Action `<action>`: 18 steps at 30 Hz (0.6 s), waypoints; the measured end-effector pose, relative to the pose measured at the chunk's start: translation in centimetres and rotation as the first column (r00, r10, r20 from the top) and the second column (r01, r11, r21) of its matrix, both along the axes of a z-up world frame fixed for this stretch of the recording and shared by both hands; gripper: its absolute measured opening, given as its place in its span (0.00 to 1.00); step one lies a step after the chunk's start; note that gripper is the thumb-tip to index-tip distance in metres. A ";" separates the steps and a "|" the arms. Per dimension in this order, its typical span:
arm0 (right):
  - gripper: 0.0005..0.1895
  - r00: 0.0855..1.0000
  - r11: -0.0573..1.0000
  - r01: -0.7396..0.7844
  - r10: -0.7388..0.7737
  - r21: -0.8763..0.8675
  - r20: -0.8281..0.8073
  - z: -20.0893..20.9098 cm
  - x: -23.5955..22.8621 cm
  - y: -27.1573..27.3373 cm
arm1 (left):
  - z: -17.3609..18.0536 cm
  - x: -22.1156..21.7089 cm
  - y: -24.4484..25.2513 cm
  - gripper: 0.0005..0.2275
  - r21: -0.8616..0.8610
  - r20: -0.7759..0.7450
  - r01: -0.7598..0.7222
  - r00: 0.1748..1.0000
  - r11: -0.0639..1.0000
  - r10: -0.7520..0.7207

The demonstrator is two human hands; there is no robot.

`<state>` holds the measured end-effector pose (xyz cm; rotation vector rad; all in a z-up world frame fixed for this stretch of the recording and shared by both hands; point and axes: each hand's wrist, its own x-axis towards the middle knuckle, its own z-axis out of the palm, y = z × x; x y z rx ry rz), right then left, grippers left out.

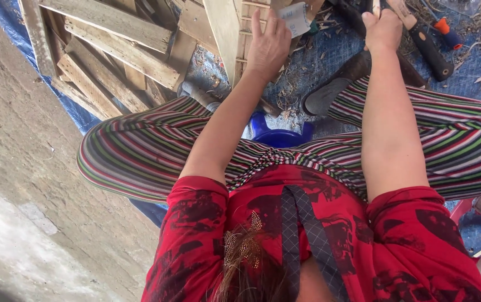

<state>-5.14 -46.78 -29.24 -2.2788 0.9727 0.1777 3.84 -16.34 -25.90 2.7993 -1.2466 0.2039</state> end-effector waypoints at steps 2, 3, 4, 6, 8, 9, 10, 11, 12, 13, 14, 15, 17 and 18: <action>0.17 0.998 0.998 0.001 -0.005 -0.065 -0.061 -0.1 0.2 -0.2 | 0.0 0.7 -0.4 0.08 0.005 0.068 0.029 0.997 1.000 -0.029; 0.17 0.998 0.998 -0.002 -0.002 -0.063 -0.064 -0.6 0.1 -0.3 | 0.0 0.8 -0.4 0.08 0.006 0.066 0.026 0.997 1.000 -0.027; 0.18 0.999 0.998 -0.007 0.004 -0.059 -0.053 -1.0 0.0 -0.4 | -0.1 1.0 -0.5 0.05 -0.022 0.109 0.050 0.993 0.998 -0.048; 0.19 0.999 0.998 -0.013 0.010 -0.054 -0.044 -1.5 -0.1 -0.6 | 0.3 1.3 -0.6 0.03 -0.050 0.150 0.075 0.986 0.996 -0.066; 0.14 0.967 0.983 -0.044 0.087 -0.181 0.238 -1.7 -0.4 -0.7 | 1.0 1.4 -0.8 0.04 -0.234 0.214 0.118 0.975 0.965 -0.068; 0.14 0.968 0.983 -0.043 0.086 -0.181 0.235 -2.1 -0.7 -0.8 | 2.3 1.3 -1.1 0.04 -0.234 0.210 0.119 0.975 0.965 -0.069; 0.13 0.967 0.975 -0.049 0.100 -0.216 0.236 -2.4 -0.8 -0.9 | 3.6 1.3 -1.4 0.03 -0.290 0.189 0.107 0.981 0.951 -0.052; 0.15 0.965 0.966 -0.054 0.115 -0.251 0.236 -2.7 -0.9 -1.0 | 4.9 1.3 -1.7 0.03 -0.344 0.166 0.094 0.985 0.934 -0.038; 0.15 0.965 0.967 -0.053 0.115 -0.251 0.237 -3.8 -1.2 -1.2 | 5.4 1.3 -2.1 0.03 -0.344 0.167 0.094 0.985 0.934 -0.038; 0.17 0.970 0.941 -0.057 0.131 -0.335 0.204 -4.9 -1.6 -1.4 | 5.9 1.3 -2.4 0.04 -0.380 0.083 -0.001 0.996 0.925 0.035; 0.19 0.974 0.907 -0.063 0.147 -0.417 0.173 -6.0 -1.8 -1.7 | 6.4 1.4 -2.8 0.05 -0.408 -0.001 -0.098 0.994 0.908 0.107; 0.19 0.973 0.907 -0.063 0.149 -0.417 0.176 -6.3 -1.7 -1.7 | 5.6 2.2 -2.6 0.05 -0.408 0.002 -0.099 0.994 0.908 0.109; 0.19 0.963 0.907 -0.061 0.164 -0.417 0.215 -6.9 -1.9 -1.7 | 3.9 3.6 -2.0 0.07 -0.548 -0.058 -0.346 0.924 0.762 0.378; 0.19 0.962 0.906 -0.063 0.167 -0.418 0.216 -5.7 -1.9 -1.2 | 3.6 4.9 -0.4 0.07 -0.549 -0.058 -0.348 0.923 0.760 0.381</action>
